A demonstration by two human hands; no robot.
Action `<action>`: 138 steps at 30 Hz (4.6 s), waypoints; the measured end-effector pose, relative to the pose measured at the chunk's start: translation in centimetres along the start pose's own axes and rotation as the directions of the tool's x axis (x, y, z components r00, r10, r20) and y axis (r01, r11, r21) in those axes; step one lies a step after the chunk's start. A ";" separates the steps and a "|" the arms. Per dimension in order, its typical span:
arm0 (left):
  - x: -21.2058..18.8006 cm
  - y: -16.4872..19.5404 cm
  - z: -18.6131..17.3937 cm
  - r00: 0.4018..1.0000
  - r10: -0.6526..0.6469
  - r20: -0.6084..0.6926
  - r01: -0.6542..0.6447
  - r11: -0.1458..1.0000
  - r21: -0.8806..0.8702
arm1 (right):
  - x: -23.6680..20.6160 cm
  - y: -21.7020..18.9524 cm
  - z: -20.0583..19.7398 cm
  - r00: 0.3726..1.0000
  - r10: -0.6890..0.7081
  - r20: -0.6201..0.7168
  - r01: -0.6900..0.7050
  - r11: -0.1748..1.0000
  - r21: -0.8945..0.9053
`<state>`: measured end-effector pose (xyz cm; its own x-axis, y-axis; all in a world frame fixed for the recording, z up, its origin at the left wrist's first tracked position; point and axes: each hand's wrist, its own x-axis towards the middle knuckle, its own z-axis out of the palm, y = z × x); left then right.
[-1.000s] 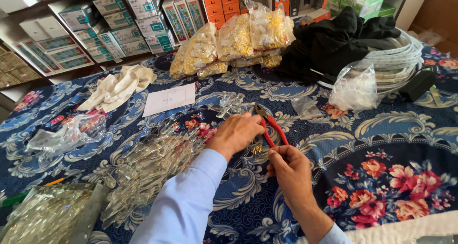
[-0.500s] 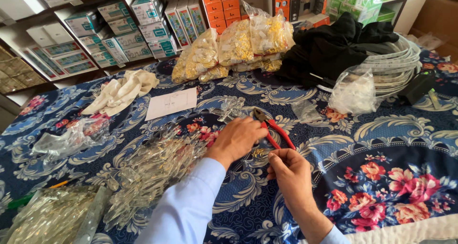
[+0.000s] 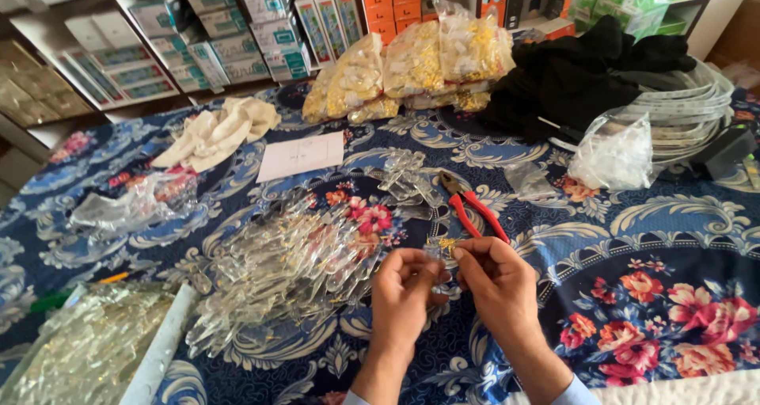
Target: The person repeatedly picks up small transparent plastic pieces and gold-colored pins from a table, inserts the pins into the plastic pieces, and places the assembled items into a white plastic tray. The person also briefly handles a white cloth and a plastic bag during the process.
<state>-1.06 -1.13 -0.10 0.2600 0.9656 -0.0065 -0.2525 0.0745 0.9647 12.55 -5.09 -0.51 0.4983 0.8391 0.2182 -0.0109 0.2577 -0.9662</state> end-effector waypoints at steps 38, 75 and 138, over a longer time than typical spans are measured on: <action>-0.9 -1.8 -0.1 0.970 0.210 0.121 -0.221 0.971 0.088 | 1.0 0.0 -0.9 0.935 0.318 0.159 -0.336 0.936 0.102; -0.8 -1.2 0.1 0.968 0.235 0.087 -0.244 0.964 0.104 | 0.8 -0.2 -1.4 0.953 0.199 0.227 -0.193 0.980 -0.050; 0.2 0.7 -0.9 0.826 0.516 0.225 -0.443 0.350 0.825 | 10.6 -4.0 -6.3 0.997 0.056 0.058 0.048 0.177 -0.983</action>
<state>-2.02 -0.68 0.38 0.2943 0.7804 0.5518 0.5657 -0.6076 0.5575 23.35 -0.27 4.77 0.4453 0.8788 0.1713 0.8740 -0.3851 -0.2962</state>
